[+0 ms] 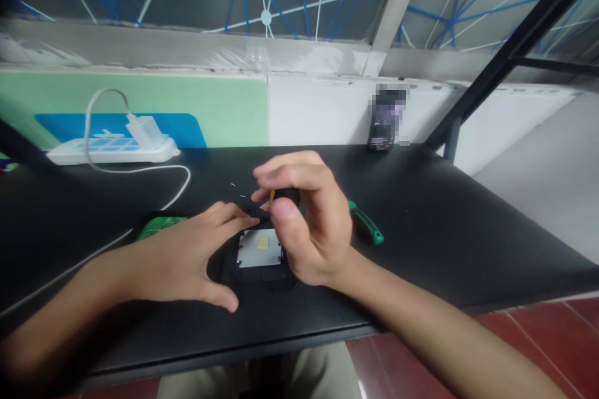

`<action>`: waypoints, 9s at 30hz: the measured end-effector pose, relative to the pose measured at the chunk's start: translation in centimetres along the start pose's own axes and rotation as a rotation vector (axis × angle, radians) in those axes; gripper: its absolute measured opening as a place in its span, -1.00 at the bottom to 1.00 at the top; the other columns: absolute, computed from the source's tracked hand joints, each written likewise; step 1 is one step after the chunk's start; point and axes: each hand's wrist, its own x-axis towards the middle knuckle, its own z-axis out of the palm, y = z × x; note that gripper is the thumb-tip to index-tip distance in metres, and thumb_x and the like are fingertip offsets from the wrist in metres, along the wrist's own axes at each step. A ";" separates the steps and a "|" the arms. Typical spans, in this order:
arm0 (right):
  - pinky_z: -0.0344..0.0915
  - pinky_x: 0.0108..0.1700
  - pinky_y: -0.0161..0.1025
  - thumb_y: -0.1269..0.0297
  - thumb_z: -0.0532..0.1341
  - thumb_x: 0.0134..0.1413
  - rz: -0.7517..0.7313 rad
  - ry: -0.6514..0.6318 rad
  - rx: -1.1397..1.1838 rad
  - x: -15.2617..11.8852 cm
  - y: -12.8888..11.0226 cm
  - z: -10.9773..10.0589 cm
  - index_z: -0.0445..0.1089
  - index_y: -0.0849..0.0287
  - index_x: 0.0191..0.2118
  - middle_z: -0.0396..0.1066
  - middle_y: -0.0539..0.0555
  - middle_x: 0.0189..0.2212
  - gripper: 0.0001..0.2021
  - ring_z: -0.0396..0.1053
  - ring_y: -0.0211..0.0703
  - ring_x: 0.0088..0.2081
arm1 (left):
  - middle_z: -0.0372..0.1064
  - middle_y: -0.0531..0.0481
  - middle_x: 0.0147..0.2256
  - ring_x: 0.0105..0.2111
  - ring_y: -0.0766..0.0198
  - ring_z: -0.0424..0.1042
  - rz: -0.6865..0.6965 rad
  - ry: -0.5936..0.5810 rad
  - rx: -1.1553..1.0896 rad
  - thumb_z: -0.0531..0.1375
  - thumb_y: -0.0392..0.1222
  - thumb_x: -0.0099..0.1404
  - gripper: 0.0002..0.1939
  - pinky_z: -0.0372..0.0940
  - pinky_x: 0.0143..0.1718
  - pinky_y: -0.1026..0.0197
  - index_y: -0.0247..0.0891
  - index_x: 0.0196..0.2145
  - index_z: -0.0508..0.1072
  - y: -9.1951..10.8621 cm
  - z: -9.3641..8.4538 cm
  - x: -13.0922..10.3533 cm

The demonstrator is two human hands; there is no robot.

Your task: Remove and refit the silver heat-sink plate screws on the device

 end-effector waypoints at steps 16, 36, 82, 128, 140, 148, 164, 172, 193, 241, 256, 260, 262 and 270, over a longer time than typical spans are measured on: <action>0.53 -0.41 -0.17 0.40 0.07 0.35 0.052 0.007 -0.017 -0.1 -0.5 0.3 0.41 0.05 0.04 0.58 0.08 -0.13 -0.73 0.56 -0.18 -0.35 | 0.25 -0.19 0.11 0.14 -0.14 0.24 -0.013 -0.007 0.004 0.42 0.27 0.05 0.04 0.24 0.17 -0.11 -0.22 0.33 0.17 0.0 0.1 -0.1; 0.50 -0.42 -0.15 0.42 0.04 0.31 0.041 0.031 0.031 -0.1 -0.3 0.4 0.42 0.10 0.04 0.51 0.07 -0.26 -0.70 0.52 -0.13 -0.30 | 0.25 -0.18 0.13 0.15 -0.11 0.23 -0.002 0.002 0.033 0.42 0.28 0.06 0.02 0.24 0.19 -0.10 -0.23 0.32 0.19 -0.1 0.2 0.0; 0.57 -0.38 -0.20 0.33 0.31 0.17 -0.057 -0.042 -0.196 0.0 0.2 -0.4 0.39 -0.04 0.05 0.46 0.03 -0.22 -0.67 0.50 -0.19 -0.31 | 0.26 -0.17 0.08 0.09 -0.14 0.29 0.014 0.026 0.001 0.42 0.24 0.06 -0.02 0.28 0.11 -0.12 -0.15 0.32 0.19 -0.1 0.1 -0.1; 0.55 -0.26 -0.26 0.19 0.31 0.21 0.208 0.287 -0.150 0.7 7.1 -2.2 0.31 0.00 -0.04 0.38 -0.03 -0.22 -0.75 0.52 -0.29 -0.34 | 0.25 -0.18 0.18 0.17 -0.11 0.25 0.024 0.270 0.038 0.29 0.38 0.18 -0.17 0.24 0.19 -0.13 -0.18 0.22 0.30 0.4 -0.3 0.0; 0.48 -0.28 -0.25 0.09 0.34 0.16 0.335 0.248 -0.123 -0.1 7.4 -1.6 0.29 0.03 -0.03 0.39 -0.03 -0.21 -0.66 0.52 -0.25 -0.27 | 0.26 -0.20 0.22 0.23 -0.08 0.17 0.070 0.321 0.160 0.08 0.20 0.47 -0.49 0.17 0.25 -0.19 -0.19 0.16 0.41 -0.6 0.9 0.9; 0.50 -0.30 -0.24 0.03 0.31 0.18 0.350 0.275 -0.167 0.2 7.5 -1.9 0.28 0.01 -0.03 0.37 -0.02 -0.23 -0.67 0.49 -0.24 -0.29 | 0.27 -0.18 0.26 0.26 -0.10 0.11 0.087 0.319 0.165 0.02 0.24 0.49 -0.39 0.15 0.27 -0.24 -0.23 0.27 0.33 -0.7 1.3 1.1; 0.49 -0.34 -0.27 0.03 0.30 0.19 0.329 0.300 -0.200 0.4 7.7 -2.3 0.30 0.00 -0.04 0.36 -0.02 -0.22 -0.69 0.47 -0.28 -0.33 | 0.32 -0.20 0.20 0.20 -0.07 0.14 0.114 0.303 0.135 -0.01 0.25 0.49 -0.36 0.18 0.25 -0.22 -0.29 0.25 0.34 -0.5 1.6 1.4; 0.50 -0.36 -0.26 0.02 0.31 0.19 0.316 0.293 -0.202 0.4 7.7 -2.2 0.30 0.01 -0.05 0.37 -0.04 -0.26 -0.68 0.50 -0.27 -0.35 | 0.28 -0.21 0.22 0.22 -0.06 0.12 0.131 0.260 0.143 -0.07 0.25 0.52 -0.34 0.16 0.26 -0.18 -0.33 0.26 0.33 -0.6 1.6 1.3; 0.28 -0.54 -0.34 -0.06 0.22 0.24 0.251 0.272 -0.333 1.3 6.0 -2.4 0.30 0.02 -0.06 0.32 -0.02 -0.23 -0.69 0.29 -0.39 -0.50 | 0.32 -0.15 0.18 0.19 -0.01 0.19 0.099 0.210 0.126 0.07 0.21 0.48 -0.42 0.18 0.23 -0.06 -0.23 0.25 0.33 -0.8 1.2 1.0; 0.50 -0.39 -0.14 0.14 0.29 0.22 -0.055 -0.001 -0.214 -0.5 1.5 0.6 0.31 -0.17 0.10 0.29 0.06 -0.15 -0.64 0.39 -0.11 -0.25 | 0.32 -0.26 -0.02 0.00 -0.21 0.28 0.066 0.147 0.257 0.27 0.54 0.02 0.00 0.09 0.16 -0.24 -0.35 0.14 0.36 1.5 1.8 0.2; 0.48 -0.43 -0.14 0.11 0.28 0.22 -0.051 -0.015 -0.214 -0.5 1.4 0.5 0.32 -0.15 0.10 0.30 0.07 -0.17 -0.65 0.41 -0.08 -0.24 | 0.30 -0.31 0.01 0.04 -0.25 0.26 0.065 0.131 0.238 0.27 0.54 0.03 0.05 0.01 0.23 -0.33 -0.44 0.17 0.35 1.5 1.9 0.2; 0.48 -0.42 -0.16 0.09 0.25 0.25 -0.037 -0.026 -0.208 -0.5 1.4 0.5 0.32 -0.17 0.11 0.30 0.06 -0.16 -0.67 0.43 -0.11 -0.22 | 0.31 -0.31 0.00 0.04 -0.25 0.26 0.065 0.136 0.245 0.27 0.55 0.03 0.05 0.02 0.22 -0.32 -0.42 0.16 0.36 1.5 1.8 0.2; 0.49 -0.40 -0.17 0.11 0.26 0.24 -0.040 -0.024 -0.181 -0.5 1.4 0.6 0.32 -0.16 0.12 0.29 0.06 -0.15 -0.66 0.44 -0.11 -0.20 | 0.31 -0.30 0.00 0.03 -0.24 0.26 0.068 0.140 0.242 0.26 0.55 0.03 0.04 0.02 0.22 -0.31 -0.42 0.16 0.36 1.5 1.8 0.2; 0.52 -0.37 -0.20 0.24 0.19 0.32 -0.010 -0.060 -0.077 -0.7 1.2 0.9 0.30 -0.04 0.15 0.34 0.10 -0.10 -0.68 0.46 -0.16 -0.22 | 0.32 -0.27 -0.04 -0.03 -0.22 0.28 0.087 0.170 0.229 0.25 0.55 0.03 -0.01 0.07 0.17 -0.30 -0.40 0.09 0.40 1.3 2.1 0.2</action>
